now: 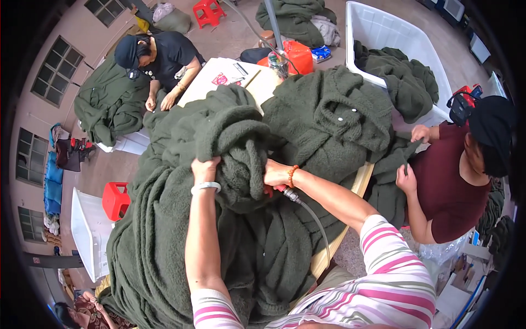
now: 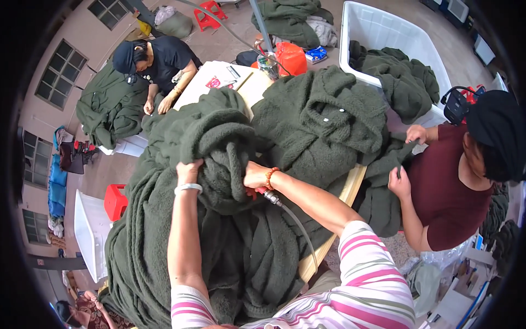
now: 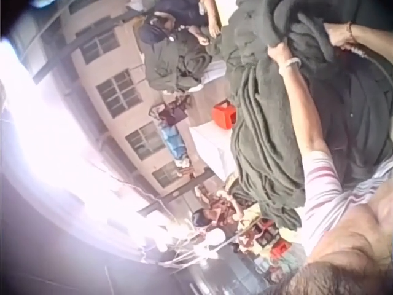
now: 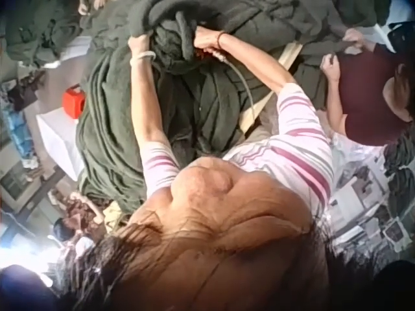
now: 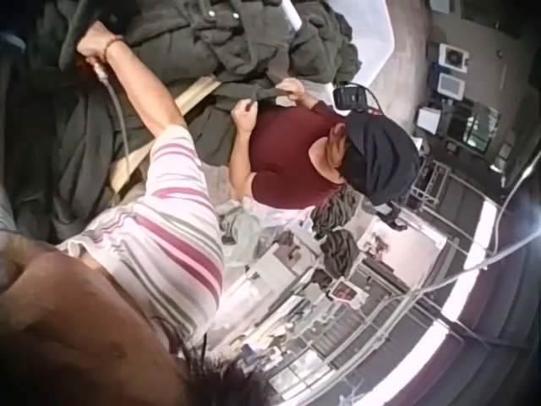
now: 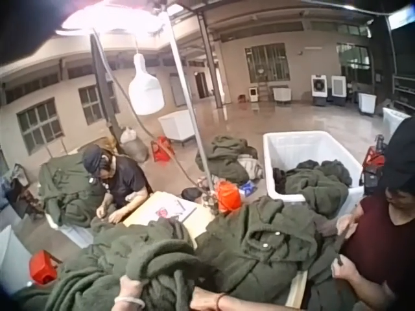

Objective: Trimming loose threads from green fabric garments using scissors at a workbench in a factory setting.

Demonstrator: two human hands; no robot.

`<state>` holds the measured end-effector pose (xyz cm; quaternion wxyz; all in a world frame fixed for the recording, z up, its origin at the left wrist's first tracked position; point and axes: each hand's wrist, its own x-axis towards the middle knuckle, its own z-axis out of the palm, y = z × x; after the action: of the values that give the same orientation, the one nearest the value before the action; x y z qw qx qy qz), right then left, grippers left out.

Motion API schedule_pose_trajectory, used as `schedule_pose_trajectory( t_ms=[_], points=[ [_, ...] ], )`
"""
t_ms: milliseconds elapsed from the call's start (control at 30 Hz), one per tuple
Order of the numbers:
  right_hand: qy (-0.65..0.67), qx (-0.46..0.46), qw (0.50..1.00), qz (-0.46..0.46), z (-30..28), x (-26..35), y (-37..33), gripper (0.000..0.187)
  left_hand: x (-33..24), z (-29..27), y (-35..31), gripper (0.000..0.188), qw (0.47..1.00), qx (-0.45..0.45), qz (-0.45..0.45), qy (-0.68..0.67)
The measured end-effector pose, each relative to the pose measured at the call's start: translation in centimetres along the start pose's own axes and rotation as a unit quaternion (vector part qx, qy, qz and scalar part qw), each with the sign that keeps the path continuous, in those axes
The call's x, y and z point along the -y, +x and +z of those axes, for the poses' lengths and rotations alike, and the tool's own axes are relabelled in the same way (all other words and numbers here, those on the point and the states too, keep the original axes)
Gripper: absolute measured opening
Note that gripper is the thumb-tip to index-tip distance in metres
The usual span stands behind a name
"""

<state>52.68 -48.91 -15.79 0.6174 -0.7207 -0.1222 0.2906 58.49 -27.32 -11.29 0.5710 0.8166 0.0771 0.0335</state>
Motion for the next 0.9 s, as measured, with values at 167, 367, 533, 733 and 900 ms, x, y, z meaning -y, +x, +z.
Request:
schedule_pose_trajectory(
  t_ms=[167, 367, 533, 733, 900],
  points=[
    [0.034, 0.008, 0.996, -0.085, 3.4, 12.0, -3.7, 0.011, -7.6, -11.6, -3.2, 0.043, 0.984, 0.024, 0.038, -0.17],
    [-0.082, 0.12, 0.981, -0.127, 15.4, 25.6, -6.3, 0.014, -10.0, -35.7, -15.4, 0.053, 0.922, -0.005, 0.046, -0.384],
    [-0.108, 0.2, 0.946, -0.232, 25.0, 27.5, -4.8, 0.023, -10.1, -40.8, -26.0, 0.051, 0.853, -0.334, -0.05, -0.398],
    [-0.393, 0.172, 0.847, -0.315, 31.1, 17.4, -0.6, 0.035, 13.8, -49.0, -40.1, 0.035, 0.81, -0.31, -0.204, -0.453],
    [-0.535, 0.123, 0.764, -0.339, 25.6, 18.5, -6.8, 0.042, 17.9, -46.7, -48.0, 0.04, 0.806, -0.3, -0.168, -0.482]
  ],
)
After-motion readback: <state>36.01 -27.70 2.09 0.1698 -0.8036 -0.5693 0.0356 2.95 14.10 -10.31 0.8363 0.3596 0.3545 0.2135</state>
